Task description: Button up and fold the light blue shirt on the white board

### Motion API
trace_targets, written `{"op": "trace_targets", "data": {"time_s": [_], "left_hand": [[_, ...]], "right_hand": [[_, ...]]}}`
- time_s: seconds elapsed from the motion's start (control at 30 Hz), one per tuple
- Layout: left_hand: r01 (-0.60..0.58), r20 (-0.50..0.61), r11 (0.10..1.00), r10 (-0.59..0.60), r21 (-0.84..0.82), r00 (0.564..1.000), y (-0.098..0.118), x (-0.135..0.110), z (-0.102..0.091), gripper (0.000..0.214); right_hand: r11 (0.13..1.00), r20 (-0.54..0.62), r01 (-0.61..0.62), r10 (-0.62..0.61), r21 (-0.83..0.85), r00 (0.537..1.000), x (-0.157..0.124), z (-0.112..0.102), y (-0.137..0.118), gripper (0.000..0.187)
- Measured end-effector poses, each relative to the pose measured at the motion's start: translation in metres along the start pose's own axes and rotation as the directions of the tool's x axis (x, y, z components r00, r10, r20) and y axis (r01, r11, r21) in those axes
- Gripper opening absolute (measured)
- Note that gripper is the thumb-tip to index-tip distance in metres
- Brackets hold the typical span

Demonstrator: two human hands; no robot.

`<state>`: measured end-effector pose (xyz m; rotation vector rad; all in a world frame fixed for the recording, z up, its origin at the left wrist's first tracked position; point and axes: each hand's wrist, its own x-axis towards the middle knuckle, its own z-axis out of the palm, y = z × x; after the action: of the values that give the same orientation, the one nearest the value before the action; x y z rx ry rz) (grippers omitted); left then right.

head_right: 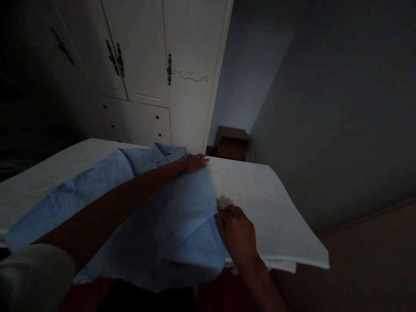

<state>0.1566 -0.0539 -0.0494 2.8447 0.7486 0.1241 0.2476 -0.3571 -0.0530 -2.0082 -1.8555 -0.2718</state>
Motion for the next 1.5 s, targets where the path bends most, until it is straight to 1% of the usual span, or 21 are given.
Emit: {"op": "trace_targets", "data": {"time_s": [0.07, 0.13, 0.2, 0.27, 0.3, 0.37, 0.43, 0.5, 0.57, 0.67, 0.77, 0.87, 0.97, 1.07, 1.13, 1.23, 1.3, 1.37, 1.43, 1.47, 1.5], "left_hand": [[0.012, 0.000, 1.000, -0.012, -0.011, 1.000, 0.002, 0.000, -0.001, 0.052], [0.003, -0.027, 1.000, -0.003, -0.011, 1.000, 0.004, -0.002, -0.003, 0.054], [-0.037, -0.077, 0.999, 0.037, -0.001, 0.996, 0.007, -0.007, -0.006, 0.055], [-0.099, -0.108, 0.994, 0.104, 0.051, 0.989, 0.011, -0.016, -0.011, 0.055], [-0.128, -0.105, 0.988, 0.137, 0.089, 0.985, 0.013, -0.021, -0.013, 0.055], [-0.165, -0.075, 0.973, 0.179, 0.163, 0.981, 0.015, -0.032, -0.016, 0.054], [-0.167, -0.053, 0.963, 0.182, 0.210, 0.982, 0.013, -0.044, -0.015, 0.053], [-0.131, -0.050, 0.966, 0.145, 0.223, 0.988, 0.008, -0.055, -0.010, 0.052], [-0.086, -0.058, 0.969, 0.102, 0.232, 0.993, 0.000, -0.063, -0.001, 0.054], [-0.037, -0.080, 0.974, 0.057, 0.225, 0.995, -0.008, -0.070, 0.009, 0.057], [-0.034, -0.093, 0.978, 0.054, 0.206, 0.994, -0.010, -0.071, 0.013, 0.059], [-0.018, -0.131, 0.978, 0.046, 0.209, 0.990, -0.005, -0.072, 0.010, 0.058], [0.019, -0.199, 0.966, 0.034, 0.257, 0.979, 0.005, -0.074, 0.007, 0.057], [0.015, -0.247, 0.948, 0.068, 0.318, 0.967, 0.011, -0.083, 0.003, 0.056], [0.032, -0.287, 0.950, 0.062, 0.311, 0.956, 0.008, -0.097, -0.001, 0.055], [0.108, -0.365, 0.958, -0.005, 0.264, 0.931, -0.007, -0.133, -0.016, 0.053], [0.182, -0.408, 0.954, -0.071, 0.239, 0.910, -0.025, -0.164, -0.031, 0.051], [0.288, -0.436, 0.934, -0.174, 0.210, 0.883, -0.047, -0.196, -0.045, 0.052], [0.372, -0.432, 0.909, -0.265, 0.186, 0.862, -0.071, -0.226, -0.057, 0.054], [0.407, -0.419, 0.895, -0.304, 0.181, 0.856, -0.082, -0.239, -0.061, 0.055], [0.424, -0.399, 0.888, -0.328, 0.179, 0.856, -0.093, -0.250, -0.063, 0.057]], "right_hand": [[0.999, -0.028, -0.035, 0.035, -0.021, 0.999, 0.002, -0.010, 0.001, 0.027], [0.998, -0.113, -0.056, 0.055, -0.003, 0.992, 0.007, -0.021, 0.000, 0.027], [0.999, -0.182, -0.014, 0.022, 0.044, 0.983, 0.014, -0.028, -0.006, 0.028], [0.994, -0.190, 0.079, -0.063, 0.077, 0.980, 0.024, -0.028, -0.017, 0.031], [0.988, -0.171, 0.132, -0.117, 0.081, 0.978, 0.030, -0.025, -0.023, 0.034], [0.971, -0.098, 0.229, -0.221, 0.075, 0.970, 0.039, -0.012, -0.035, 0.042], [0.957, -0.007, 0.281, -0.282, 0.069, 0.960, 0.044, 0.005, -0.041, 0.051], [0.960, 0.063, 0.271, -0.276, 0.065, 0.959, 0.043, 0.022, -0.038, 0.063], [0.971, 0.108, 0.233, -0.239, 0.059, 0.965, 0.038, 0.036, -0.030, 0.072], [0.977, 0.125, 0.208, -0.211, 0.042, 0.969, 0.027, 0.049, -0.017, 0.074], [0.979, 0.118, 0.202, -0.201, 0.006, 0.972, 0.020, 0.057, -0.009, 0.073], [0.979, 0.141, 0.203, -0.197, -0.023, 0.970, 0.018, 0.062, -0.006, 0.073], [0.980, 0.176, 0.197, -0.188, -0.033, 0.966, 0.019, 0.065, -0.003, 0.073], [0.982, 0.217, 0.186, -0.175, -0.033, 0.960, 0.021, 0.064, -0.002, 0.075], [0.984, 0.252, 0.179, -0.166, -0.028, 0.954, 0.022, 0.062, -0.002, 0.077], [0.989, 0.307, 0.147, -0.132, -0.024, 0.942, 0.025, 0.056, -0.005, 0.081], [0.993, 0.357, 0.118, -0.102, -0.023, 0.929, 0.028, 0.050, -0.008, 0.085], [0.996, 0.425, 0.083, -0.068, -0.017, 0.903, 0.034, 0.041, -0.013, 0.086], [0.999, 0.492, 0.044, -0.035, -0.007, 0.870, 0.045, 0.031, -0.018, 0.083], [1.000, 0.510, 0.024, -0.019, -0.005, 0.860, 0.052, 0.027, -0.022, 0.080], [1.000, 0.509, 0.008, -0.003, -0.006, 0.861, 0.061, 0.024, -0.026, 0.078]]}}
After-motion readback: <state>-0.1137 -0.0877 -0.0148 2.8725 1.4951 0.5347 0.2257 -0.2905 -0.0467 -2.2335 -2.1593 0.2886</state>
